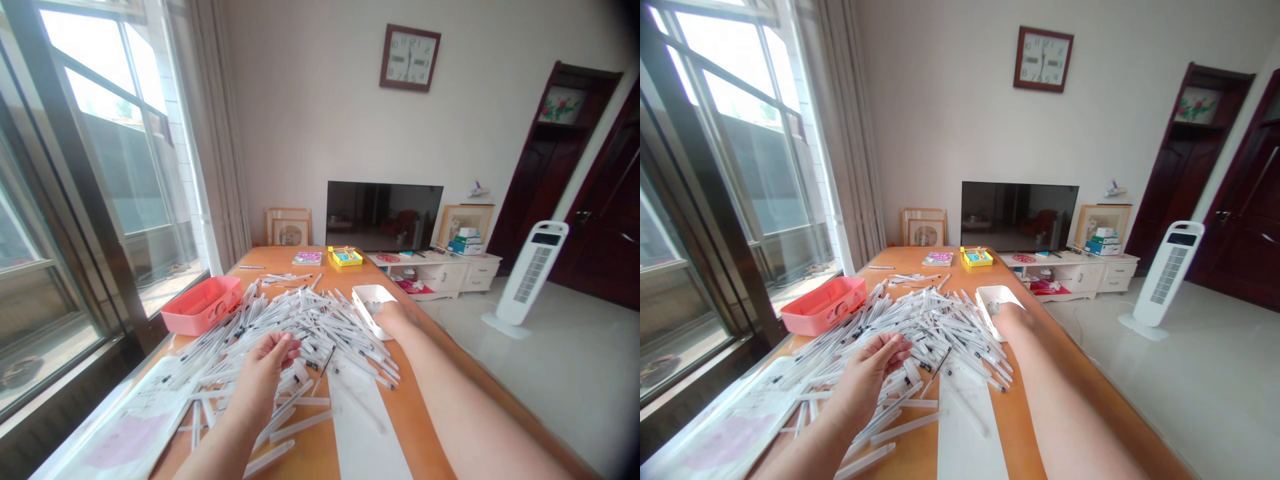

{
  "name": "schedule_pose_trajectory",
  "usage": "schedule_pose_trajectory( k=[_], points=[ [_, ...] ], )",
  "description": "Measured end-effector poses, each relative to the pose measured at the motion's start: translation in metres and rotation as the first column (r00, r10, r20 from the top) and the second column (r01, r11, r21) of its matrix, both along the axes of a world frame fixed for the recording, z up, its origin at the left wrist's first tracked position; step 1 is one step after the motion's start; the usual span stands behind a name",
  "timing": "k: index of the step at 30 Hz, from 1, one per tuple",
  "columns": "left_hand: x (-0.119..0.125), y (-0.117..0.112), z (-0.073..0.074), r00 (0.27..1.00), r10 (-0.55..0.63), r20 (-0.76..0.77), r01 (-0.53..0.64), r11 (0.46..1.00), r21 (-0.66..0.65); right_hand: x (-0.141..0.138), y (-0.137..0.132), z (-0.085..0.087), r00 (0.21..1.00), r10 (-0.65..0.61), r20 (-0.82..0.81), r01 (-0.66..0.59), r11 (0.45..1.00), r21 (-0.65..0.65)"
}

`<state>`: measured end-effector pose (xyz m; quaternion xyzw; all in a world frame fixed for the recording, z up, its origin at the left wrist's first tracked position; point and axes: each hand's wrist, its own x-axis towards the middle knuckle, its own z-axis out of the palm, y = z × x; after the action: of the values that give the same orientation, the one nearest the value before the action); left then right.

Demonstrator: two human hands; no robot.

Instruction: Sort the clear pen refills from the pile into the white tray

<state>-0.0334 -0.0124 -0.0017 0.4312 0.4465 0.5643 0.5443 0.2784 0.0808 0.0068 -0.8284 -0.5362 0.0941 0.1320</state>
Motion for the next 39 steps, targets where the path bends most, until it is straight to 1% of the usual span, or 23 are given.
schedule_pose_trajectory(
  k=[6, 15, 19, 23, 26, 29, 31, 33, 36, 39],
  points=[
    [0.000, -0.001, 0.003, 1.000, 0.017, 0.004, -0.017, 1.000, -0.003, 0.001, 0.008, -0.007, 0.993, -0.089, 0.071, 0.090, 0.996, -0.009],
    [-0.004, 0.001, 0.002, 0.999, 0.041, 0.036, -0.040, 0.999, -0.008, 0.003, 0.012, -0.010, 0.996, -0.071, 0.053, 0.073, 0.997, -0.037],
    [-0.006, 0.002, 0.004, 0.996, 0.068, 0.059, -0.068, 0.998, 0.010, 0.000, 0.003, -0.007, 0.997, -0.061, 0.036, 0.060, 0.998, 0.020],
    [-0.006, 0.001, 0.006, 0.996, 0.075, 0.052, -0.077, 0.997, 0.019, -0.012, -0.013, 0.002, 0.999, -0.043, 0.028, 0.039, 0.988, 0.146],
    [-0.006, 0.001, 0.006, 0.996, 0.076, 0.054, -0.077, 0.997, 0.021, -0.024, -0.027, 0.008, 1.000, 0.012, 0.002, -0.012, 0.976, 0.219],
    [-0.006, 0.001, 0.005, 0.994, 0.081, 0.070, -0.082, 0.996, 0.022, -0.037, -0.041, 0.008, 0.986, 0.146, -0.079, -0.120, 0.956, 0.268],
    [-0.006, 0.001, 0.004, 0.993, 0.080, 0.084, -0.082, 0.996, 0.022, -0.047, -0.050, 0.003, 0.968, 0.220, -0.123, -0.179, 0.942, 0.283],
    [-0.007, 0.002, 0.004, 0.992, 0.080, 0.094, -0.082, 0.996, 0.022, -0.057, -0.057, -0.005, 0.952, 0.264, -0.154, -0.214, 0.936, 0.280],
    [-0.007, 0.002, 0.005, 0.991, 0.089, 0.095, -0.092, 0.996, 0.021, -0.069, -0.067, -0.018, 0.936, 0.302, -0.181, -0.252, 0.934, 0.255],
    [-0.008, 0.002, 0.008, 0.989, 0.110, 0.101, -0.113, 0.993, 0.027, -0.079, -0.074, -0.026, 0.918, 0.356, -0.175, -0.306, 0.916, 0.259]
  ],
)
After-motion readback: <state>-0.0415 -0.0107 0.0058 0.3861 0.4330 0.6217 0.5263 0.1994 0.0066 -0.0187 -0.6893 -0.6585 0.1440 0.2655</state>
